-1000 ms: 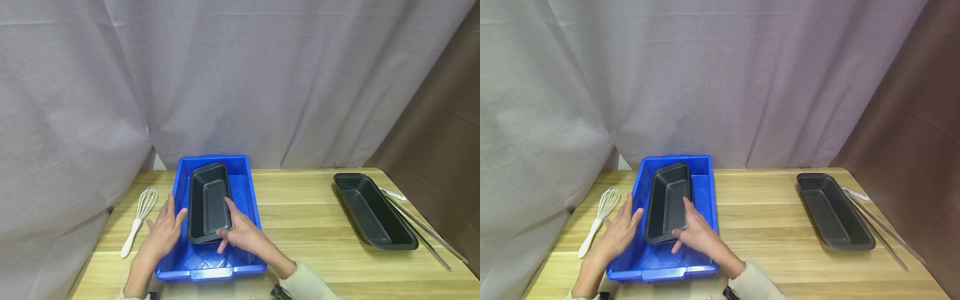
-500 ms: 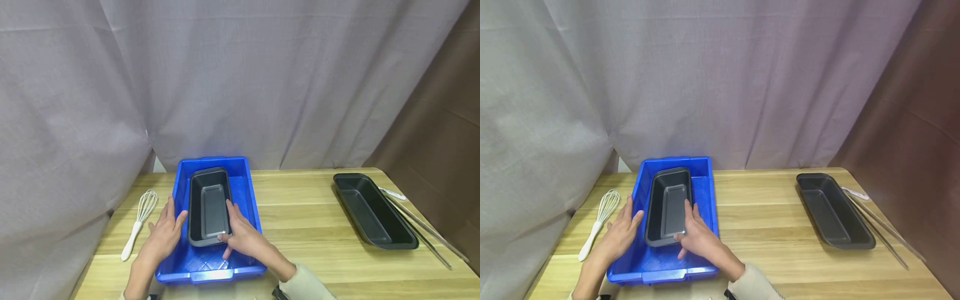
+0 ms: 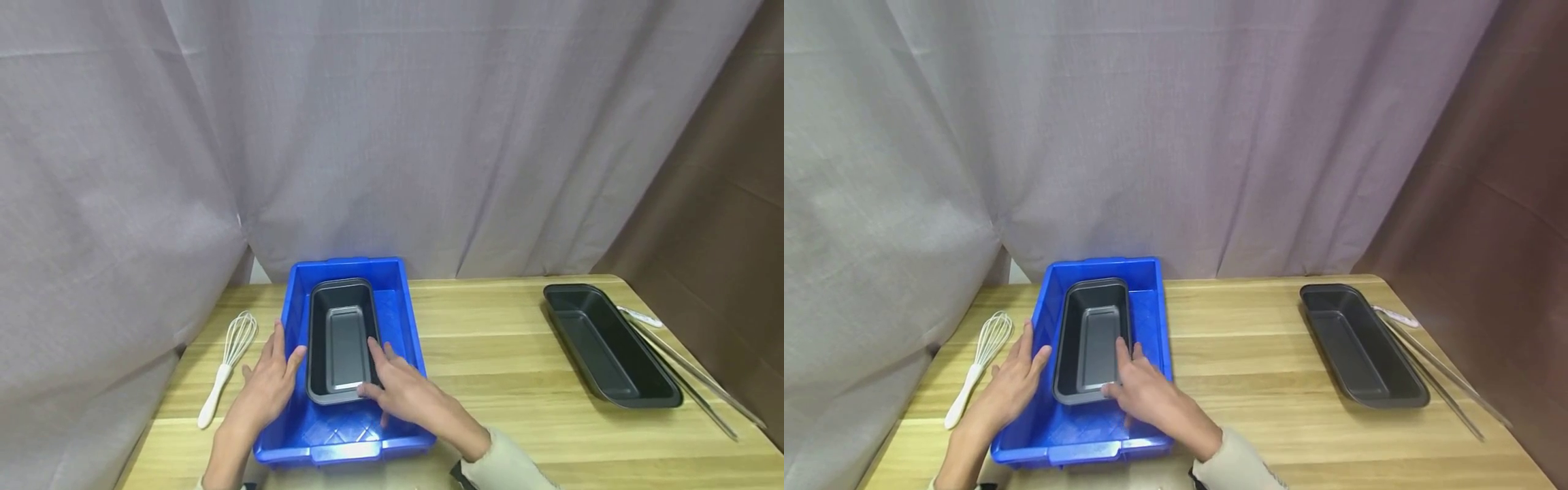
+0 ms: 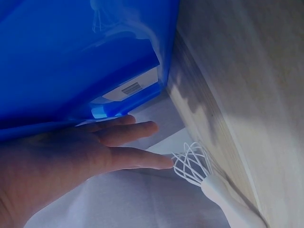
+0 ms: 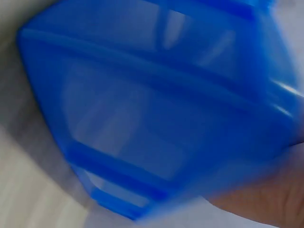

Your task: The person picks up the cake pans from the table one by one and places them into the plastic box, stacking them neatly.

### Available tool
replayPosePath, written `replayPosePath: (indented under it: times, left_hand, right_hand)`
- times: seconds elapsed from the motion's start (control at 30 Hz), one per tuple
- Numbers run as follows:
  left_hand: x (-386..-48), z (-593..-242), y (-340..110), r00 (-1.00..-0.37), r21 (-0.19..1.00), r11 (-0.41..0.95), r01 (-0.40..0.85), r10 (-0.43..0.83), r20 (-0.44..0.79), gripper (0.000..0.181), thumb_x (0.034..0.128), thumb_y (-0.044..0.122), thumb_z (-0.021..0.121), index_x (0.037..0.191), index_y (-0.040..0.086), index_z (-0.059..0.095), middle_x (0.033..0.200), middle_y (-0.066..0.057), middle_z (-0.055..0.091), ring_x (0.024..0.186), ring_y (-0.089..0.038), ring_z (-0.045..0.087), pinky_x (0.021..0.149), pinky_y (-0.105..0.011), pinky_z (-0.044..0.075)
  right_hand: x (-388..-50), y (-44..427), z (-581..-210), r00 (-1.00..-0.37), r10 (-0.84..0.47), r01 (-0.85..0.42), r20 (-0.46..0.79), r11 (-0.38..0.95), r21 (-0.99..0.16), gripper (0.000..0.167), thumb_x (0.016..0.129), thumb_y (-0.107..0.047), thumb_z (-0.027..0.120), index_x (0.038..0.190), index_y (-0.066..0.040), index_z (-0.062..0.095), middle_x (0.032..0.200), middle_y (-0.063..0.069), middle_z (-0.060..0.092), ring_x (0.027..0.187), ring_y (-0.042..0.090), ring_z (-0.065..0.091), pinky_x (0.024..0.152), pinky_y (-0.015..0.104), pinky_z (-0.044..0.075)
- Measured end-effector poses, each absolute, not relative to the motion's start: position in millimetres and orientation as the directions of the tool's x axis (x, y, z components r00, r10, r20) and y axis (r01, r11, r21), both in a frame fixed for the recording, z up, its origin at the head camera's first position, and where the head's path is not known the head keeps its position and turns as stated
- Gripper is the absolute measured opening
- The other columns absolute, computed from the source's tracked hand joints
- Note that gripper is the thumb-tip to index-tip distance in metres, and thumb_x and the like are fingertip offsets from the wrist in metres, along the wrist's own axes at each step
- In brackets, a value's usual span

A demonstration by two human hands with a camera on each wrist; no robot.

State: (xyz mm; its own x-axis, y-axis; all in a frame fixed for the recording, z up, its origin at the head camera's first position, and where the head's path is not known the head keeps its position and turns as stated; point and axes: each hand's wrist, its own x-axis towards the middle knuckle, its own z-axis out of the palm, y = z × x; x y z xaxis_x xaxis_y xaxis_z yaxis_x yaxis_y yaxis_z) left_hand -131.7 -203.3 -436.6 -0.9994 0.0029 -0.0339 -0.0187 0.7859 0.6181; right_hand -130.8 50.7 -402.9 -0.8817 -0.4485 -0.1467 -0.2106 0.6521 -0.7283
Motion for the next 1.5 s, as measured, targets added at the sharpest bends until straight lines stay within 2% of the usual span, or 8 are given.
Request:
replayPosePath:
  times: [0.1,0.2,0.3,0.4,0.53,0.97,1.23,1.5]
  left_hand:
    - [-132,-436,-202,-1.0,0.617,0.787,-0.014,0.005,-0.03,0.078,0.1213,0.043,0.032,0.173,-0.006,0.0,0.177,-0.038,0.013,0.164,-0.054,0.021,0.119,-0.091,0.004]
    - [-133,-436,-202,-1.0,0.616,0.787,-0.012,0.007,-0.028,0.078,0.1213,0.041,0.034,0.173,-0.007,0.0,0.177,-0.038,0.014,0.165,-0.054,0.02,0.119,-0.092,0.004]
    - [-133,-436,-203,-0.999,0.608,0.794,-0.015,0.005,-0.031,0.078,0.1212,0.041,0.035,0.173,-0.007,0.0,0.176,-0.039,0.014,0.165,-0.054,0.019,0.119,-0.091,0.005]
    - [-134,-437,-203,-0.999,0.597,0.802,-0.018,0.003,-0.035,0.079,0.121,0.04,0.036,0.173,-0.007,0.001,0.176,-0.039,0.014,0.165,-0.055,0.02,0.12,-0.09,0.006]
    - [-135,-437,-202,-0.999,0.585,0.811,-0.019,0.002,-0.035,0.077,0.1209,0.037,0.038,0.173,-0.007,0.001,0.176,-0.039,0.015,0.164,-0.056,0.021,0.121,-0.089,0.008]
    - [-136,-438,-202,-0.999,0.578,0.816,-0.023,0.002,-0.043,0.078,0.1209,0.036,0.038,0.172,-0.008,-0.001,0.175,-0.04,0.014,0.163,-0.056,0.022,0.12,-0.089,0.007]
    - [-136,-452,-208,-0.999,0.608,0.794,0.026,-0.003,0.047,0.084,0.1192,0.05,0.035,0.174,-0.005,0.003,0.171,-0.044,0.023,0.158,-0.061,0.029,0.115,-0.094,0.01]
    - [-135,-444,-204,-1.0,0.598,0.802,0.004,0.001,0.006,0.08,0.1205,0.041,0.038,0.173,-0.006,0.0,0.173,-0.042,0.021,0.161,-0.058,0.027,0.12,-0.09,0.008]
  right_hand:
    - [-127,69,-390,-0.868,-0.494,-0.32,-0.047,0.629,-0.709,0.07,0.112,-0.029,0.067,0.164,0.008,0.04,0.104,0.021,0.08,0.056,0.015,0.073,0.117,0.062,0.048]
    - [-126,92,-382,-0.846,-0.529,-0.416,0.063,0.583,-0.698,0.057,0.114,-0.033,0.062,0.155,0.006,0.055,0.073,0.0,0.076,0.071,0.016,0.077,0.1,0.052,0.061]
    - [-124,117,-380,-0.836,-0.534,-0.455,0.128,0.544,-0.705,0.051,0.116,-0.036,0.058,0.152,-0.001,0.062,0.114,0.007,0.083,0.102,0.022,0.079,0.097,0.049,0.062]
    - [-122,142,-386,-0.841,-0.512,-0.478,0.175,0.552,-0.683,0.047,0.116,-0.036,0.056,0.156,-0.01,0.062,0.154,0.013,0.066,0.137,0.034,0.068,0.113,0.06,0.055]
    - [-116,175,-396,-0.872,-0.442,-0.476,0.213,0.657,-0.585,0.05,0.116,-0.036,0.057,0.162,-0.016,0.056,0.173,0.019,0.043,0.156,0.048,0.046,0.12,0.073,0.042]
    - [-121,287,-421,-0.924,-0.269,-0.362,0.273,0.847,-0.39,0.061,0.111,-0.031,0.067,0.161,-0.001,0.052,0.171,0.045,0.022,0.158,0.069,0.02,0.134,0.071,0.006]
    - [-138,373,-450,-0.836,-0.094,-0.236,0.541,0.951,-0.2,0.035,0.106,-0.011,0.071,0.137,0.004,0.067,0.14,0.048,0.056,0.118,0.074,0.055,0.092,0.084,0.045]
    - [-134,433,-464,-0.862,-0.034,-0.1,0.506,0.989,-0.105,0.035,0.09,0.002,0.077,0.124,0.003,0.07,0.124,0.043,0.06,0.089,0.073,0.053,0.077,0.076,0.042]
